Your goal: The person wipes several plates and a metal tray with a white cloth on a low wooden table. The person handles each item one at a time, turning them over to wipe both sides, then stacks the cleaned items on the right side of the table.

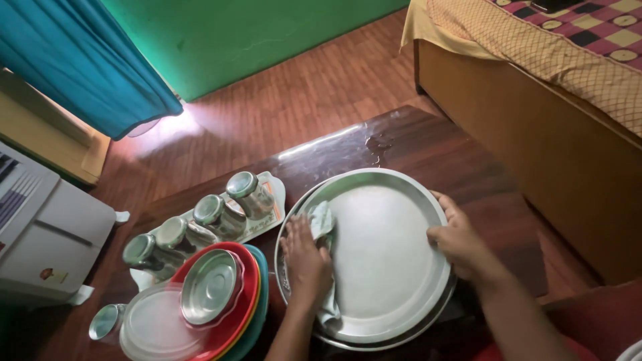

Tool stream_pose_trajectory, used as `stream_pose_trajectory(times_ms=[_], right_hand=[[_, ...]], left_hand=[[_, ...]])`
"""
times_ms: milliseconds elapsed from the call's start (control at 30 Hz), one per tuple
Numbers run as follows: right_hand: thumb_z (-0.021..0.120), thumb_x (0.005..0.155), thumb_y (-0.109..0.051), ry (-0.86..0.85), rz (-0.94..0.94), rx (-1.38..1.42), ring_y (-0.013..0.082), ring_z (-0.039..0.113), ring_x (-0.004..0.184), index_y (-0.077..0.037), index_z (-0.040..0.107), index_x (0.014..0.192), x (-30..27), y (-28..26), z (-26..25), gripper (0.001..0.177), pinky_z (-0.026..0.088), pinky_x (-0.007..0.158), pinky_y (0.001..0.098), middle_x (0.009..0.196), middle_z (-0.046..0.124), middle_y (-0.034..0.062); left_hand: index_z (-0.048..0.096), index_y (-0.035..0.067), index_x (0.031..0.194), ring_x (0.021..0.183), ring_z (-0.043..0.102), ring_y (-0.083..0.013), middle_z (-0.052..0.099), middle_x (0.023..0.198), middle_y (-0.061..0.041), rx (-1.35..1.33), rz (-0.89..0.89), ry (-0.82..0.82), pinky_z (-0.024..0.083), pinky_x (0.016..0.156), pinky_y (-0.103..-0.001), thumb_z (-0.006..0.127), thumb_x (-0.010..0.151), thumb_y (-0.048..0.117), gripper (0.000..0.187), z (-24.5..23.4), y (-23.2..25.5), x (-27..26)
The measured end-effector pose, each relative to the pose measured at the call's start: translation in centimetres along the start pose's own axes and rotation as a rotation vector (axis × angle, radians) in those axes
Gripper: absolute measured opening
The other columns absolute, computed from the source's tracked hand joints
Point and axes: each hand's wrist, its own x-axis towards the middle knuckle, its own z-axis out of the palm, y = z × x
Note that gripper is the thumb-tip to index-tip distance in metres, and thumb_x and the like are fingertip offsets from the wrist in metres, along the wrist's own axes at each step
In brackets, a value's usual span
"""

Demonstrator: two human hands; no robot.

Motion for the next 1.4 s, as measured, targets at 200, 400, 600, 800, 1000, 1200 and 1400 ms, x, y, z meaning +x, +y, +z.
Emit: stream_pose_trajectory(times_ms=[200, 400, 600, 800, 1000, 1200, 1400], right_hand=[[0.045, 0.069, 0.017, 0.006, -0.006, 0.035, 0.0143, 0.059, 0.07, -0.008, 0.053, 0.143, 0.5, 0.5, -0.2, 0.079, 0.05, 0.059, 0.0294, 0.098, 0.069, 0.0101], [0.045, 0.069, 0.016, 0.01, -0.029, 0.036, 0.0134, 0.058, 0.071, -0.008, 0.056, 0.141, 1.2, 1.2, -0.6, 0.077, 0.05, 0.061, 0.0284, 0.098, 0.069, 0.0083], [0.049, 0.087, -0.001, 0.001, -0.031, 0.134, 0.0142, 0.066, 0.086, -0.007, 0.058, 0.137, 0.8, 0.7, -0.3, 0.051, 0.054, 0.074, 0.0297, 0.108, 0.072, 0.0086], [0.033, 0.108, -0.041, -0.052, -0.06, 0.327, 0.0158, 0.068, 0.098, -0.007, 0.06, 0.131, 0.3, 0.3, -0.1, 0.049, 0.056, 0.086, 0.0326, 0.115, 0.071, 0.0087], [0.039, 0.108, -0.029, 0.027, -0.105, 0.372, 0.0174, 0.066, 0.096, -0.006, 0.06, 0.13, 1.0, 2.2, -0.5, 0.037, 0.054, 0.084, 0.034, 0.111, 0.069, 0.0095], [0.044, 0.107, -0.02, 0.029, -0.166, 0.317, 0.0139, 0.065, 0.098, -0.004, 0.06, 0.13, 1.0, 2.1, -0.1, 0.032, 0.054, 0.088, 0.0302, 0.113, 0.069, 0.0077], [0.043, 0.108, -0.021, 0.02, -0.133, 0.314, 0.0154, 0.065, 0.098, -0.004, 0.059, 0.131, 1.8, 3.0, -0.5, 0.032, 0.054, 0.088, 0.0316, 0.113, 0.069, 0.0083]], left_hand=[[0.048, 0.0, 0.147, 0.156, 0.015, -0.0399, 0.023, 0.164, -0.028, -0.024, -0.053, -0.017, 0.005, 0.127, -0.048, 0.049, 0.081, 0.005, 0.065, 4.2, 0.9, 3.7], [0.049, -0.005, 0.143, 0.154, 0.015, -0.0421, 0.023, 0.162, -0.032, -0.061, -0.005, -0.025, 0.008, 0.126, -0.049, 0.052, 0.084, 0.011, 0.061, 6.0, 5.2, 5.8], [0.055, -0.005, 0.14, 0.154, 0.022, -0.0424, 0.031, 0.161, -0.03, -0.149, 0.204, -0.061, 0.013, 0.125, -0.051, 0.051, 0.087, 0.009, 0.055, 8.1, 8.7, 5.6], [0.068, 0.002, 0.131, 0.154, 0.031, -0.0413, 0.046, 0.159, -0.021, -0.349, 0.457, -0.179, 0.021, 0.127, -0.051, 0.054, 0.08, -0.003, 0.053, 3.7, 12.5, 1.7], [0.072, 0.006, 0.123, 0.153, 0.039, -0.0383, 0.051, 0.158, -0.016, -0.408, 0.615, -0.396, 0.026, 0.127, -0.05, 0.061, 0.085, -0.001, 0.041, -0.9, 11.7, -4.9], [0.078, 0.012, 0.101, 0.146, 0.048, -0.0334, 0.06, 0.151, -0.014, -0.264, 0.597, -0.498, 0.034, 0.12, -0.046, 0.072, 0.077, 0.005, 0.026, -3.1, 4.0, -7.7], [0.069, -0.001, 0.133, 0.108, 0.069, -0.0292, 0.069, 0.128, -0.026, -1.371, -0.388, -0.621, 0.053, 0.097, -0.04, 0.052, 0.09, 0.003, 0.046, -8.2, 3.2, -4.4]])
